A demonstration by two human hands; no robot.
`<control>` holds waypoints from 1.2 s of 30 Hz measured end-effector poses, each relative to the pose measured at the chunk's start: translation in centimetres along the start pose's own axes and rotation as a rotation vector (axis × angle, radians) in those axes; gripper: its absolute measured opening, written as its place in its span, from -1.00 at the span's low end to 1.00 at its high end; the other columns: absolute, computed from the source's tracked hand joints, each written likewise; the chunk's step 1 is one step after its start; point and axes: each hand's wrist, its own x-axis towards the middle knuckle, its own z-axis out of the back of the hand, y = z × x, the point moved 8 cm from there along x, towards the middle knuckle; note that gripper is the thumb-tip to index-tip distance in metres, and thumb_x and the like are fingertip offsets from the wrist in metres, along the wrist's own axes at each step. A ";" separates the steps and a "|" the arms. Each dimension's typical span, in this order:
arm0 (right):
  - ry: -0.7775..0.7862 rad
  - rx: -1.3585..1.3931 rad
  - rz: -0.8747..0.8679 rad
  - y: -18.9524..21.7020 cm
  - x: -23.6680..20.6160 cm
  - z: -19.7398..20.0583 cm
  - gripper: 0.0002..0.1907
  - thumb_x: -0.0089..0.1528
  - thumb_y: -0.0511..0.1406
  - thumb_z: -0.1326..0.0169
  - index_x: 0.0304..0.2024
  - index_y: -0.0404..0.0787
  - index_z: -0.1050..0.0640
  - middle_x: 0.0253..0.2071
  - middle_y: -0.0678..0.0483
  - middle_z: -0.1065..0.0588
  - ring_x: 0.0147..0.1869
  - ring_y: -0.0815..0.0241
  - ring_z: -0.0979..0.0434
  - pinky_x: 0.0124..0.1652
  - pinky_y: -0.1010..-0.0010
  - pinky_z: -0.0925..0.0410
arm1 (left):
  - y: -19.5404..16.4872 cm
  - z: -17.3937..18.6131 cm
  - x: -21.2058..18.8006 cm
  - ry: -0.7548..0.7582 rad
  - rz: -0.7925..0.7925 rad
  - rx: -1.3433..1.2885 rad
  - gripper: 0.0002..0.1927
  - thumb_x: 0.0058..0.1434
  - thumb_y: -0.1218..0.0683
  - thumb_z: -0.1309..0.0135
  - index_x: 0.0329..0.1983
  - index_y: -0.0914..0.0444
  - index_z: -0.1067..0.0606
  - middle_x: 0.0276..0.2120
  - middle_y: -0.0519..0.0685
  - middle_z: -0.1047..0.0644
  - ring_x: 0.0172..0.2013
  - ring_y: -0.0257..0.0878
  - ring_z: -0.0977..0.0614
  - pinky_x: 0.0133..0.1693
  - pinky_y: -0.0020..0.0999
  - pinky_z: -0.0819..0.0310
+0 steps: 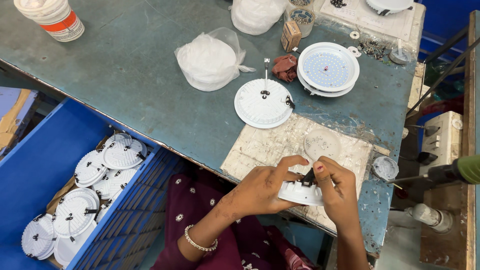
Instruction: The person assembles LED light fixtures by wiping the LED surface with a cloth, attaching a metal bracket, and securing it with a power drill. The person places the completed units into a blue crate and repeats the process with additional units.
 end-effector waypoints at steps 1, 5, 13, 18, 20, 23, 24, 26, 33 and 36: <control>0.000 -0.006 -0.004 0.1 0.1 0.0 -0.51 0.43 -0.17 0.09 -0.54 -0.35 -0.38 -0.55 0.12 -0.29 -0.44 0.37 -0.25 -0.41 0.47 -0.15 | 0.2 -0.1 0.0 0.000 0.007 0.006 -0.20 0.10 -0.01 -0.37 0.30 0.22 -0.19 -0.21 0.03 -0.69 -0.24 0.02 -0.73 -0.24 -0.22 -0.63; -0.005 -0.039 -0.012 0.3 0.2 -0.2 -0.51 0.43 -0.17 0.06 -0.52 -0.37 -0.37 -0.55 0.12 -0.26 -0.43 0.36 -0.21 -0.40 0.45 -0.12 | 0.6 -0.1 -0.2 -0.011 0.003 0.015 -0.23 0.09 0.01 -0.37 0.25 0.23 -0.20 -0.19 0.03 -0.69 -0.22 0.01 -0.73 -0.22 -0.24 -0.63; 0.019 -0.030 -0.032 0.6 0.0 -0.6 -0.51 0.40 -0.17 0.03 -0.55 -0.36 -0.41 -0.56 0.12 -0.25 -0.43 0.36 -0.19 -0.40 0.44 -0.11 | 0.4 -0.1 -0.5 0.006 0.011 -0.023 -0.46 0.12 0.00 -0.36 0.12 0.10 -0.39 -0.24 -0.04 -0.68 -0.20 -0.10 -0.75 -0.19 -0.30 -0.63; 0.068 0.027 -0.076 -0.5 -0.6 -0.7 -0.49 0.41 -0.15 0.05 -0.56 -0.34 -0.41 -0.54 0.12 -0.22 -0.42 0.34 -0.18 -0.39 0.44 -0.09 | 0.2 0.0 -0.4 0.099 0.097 -0.034 -0.49 0.04 0.02 -0.35 0.10 -0.04 -0.53 -0.30 -0.12 -0.68 -0.26 -0.18 -0.75 -0.20 -0.35 -0.62; 0.108 0.107 -0.105 -1.4 -1.0 -0.6 -0.48 0.42 -0.15 0.07 -0.56 -0.34 -0.43 -0.52 0.11 -0.27 -0.40 0.33 -0.21 -0.38 0.45 -0.12 | -0.5 0.3 -0.5 0.086 0.044 -0.059 -0.47 0.04 0.05 -0.34 0.13 -0.03 -0.53 -0.21 -0.12 -0.69 -0.20 -0.17 -0.75 -0.15 -0.35 -0.63; 0.217 0.293 -0.231 -4.5 -0.2 -0.5 -0.35 0.47 -0.06 0.23 -0.52 -0.35 -0.56 -0.49 0.05 -0.45 -0.38 0.28 -0.39 -0.29 0.44 -0.30 | -1.2 0.3 -0.7 0.058 -0.035 -0.060 -0.48 0.03 0.05 -0.35 0.12 -0.05 -0.56 -0.11 -0.12 -0.69 -0.14 -0.18 -0.74 -0.08 -0.35 -0.64; 0.260 0.367 -0.288 -5.9 0.2 -0.5 -0.26 0.49 -0.02 0.31 -0.50 -0.35 -0.62 -0.48 0.03 -0.53 -0.37 0.25 -0.47 -0.25 0.43 -0.38 | -1.4 0.3 -1.0 0.049 -0.060 -0.055 -0.48 0.02 0.05 -0.35 0.10 -0.06 -0.58 -0.09 -0.13 -0.68 -0.12 -0.19 -0.74 -0.06 -0.35 -0.65; 0.062 0.271 -0.339 -9.2 2.6 2.1 -0.41 0.45 -0.08 0.25 -0.32 -0.35 -0.63 -0.30 0.02 -0.61 -0.25 0.23 -0.57 -0.15 0.40 -0.46 | -1.4 0.5 -1.4 0.030 -0.084 -0.047 -0.51 0.05 0.06 -0.34 0.10 -0.04 -0.57 -0.03 -0.15 -0.68 -0.07 -0.19 -0.73 0.00 -0.35 -0.64; -0.157 -0.545 -0.103 -14.7 5.9 5.5 -0.84 0.23 -0.39 -0.15 -0.17 -0.33 -0.67 -0.13 -0.15 -0.59 -0.17 0.04 -0.66 -0.14 0.30 -0.49 | -1.6 1.0 -2.2 0.009 -0.089 -0.055 -0.52 0.05 0.08 -0.33 0.08 -0.04 -0.58 -0.01 -0.16 -0.67 -0.04 -0.21 -0.73 0.00 -0.38 -0.64; -0.105 -0.610 -0.123 -15.9 5.7 4.8 -0.87 0.20 -0.40 -0.19 -0.22 -0.33 -0.67 -0.18 -0.14 -0.56 -0.20 0.00 -0.66 -0.16 0.28 -0.49 | -1.7 1.1 -2.2 0.019 -0.100 -0.048 -0.53 0.07 0.08 -0.33 0.09 -0.05 -0.57 -0.01 -0.16 -0.67 -0.04 -0.21 -0.73 0.00 -0.37 -0.64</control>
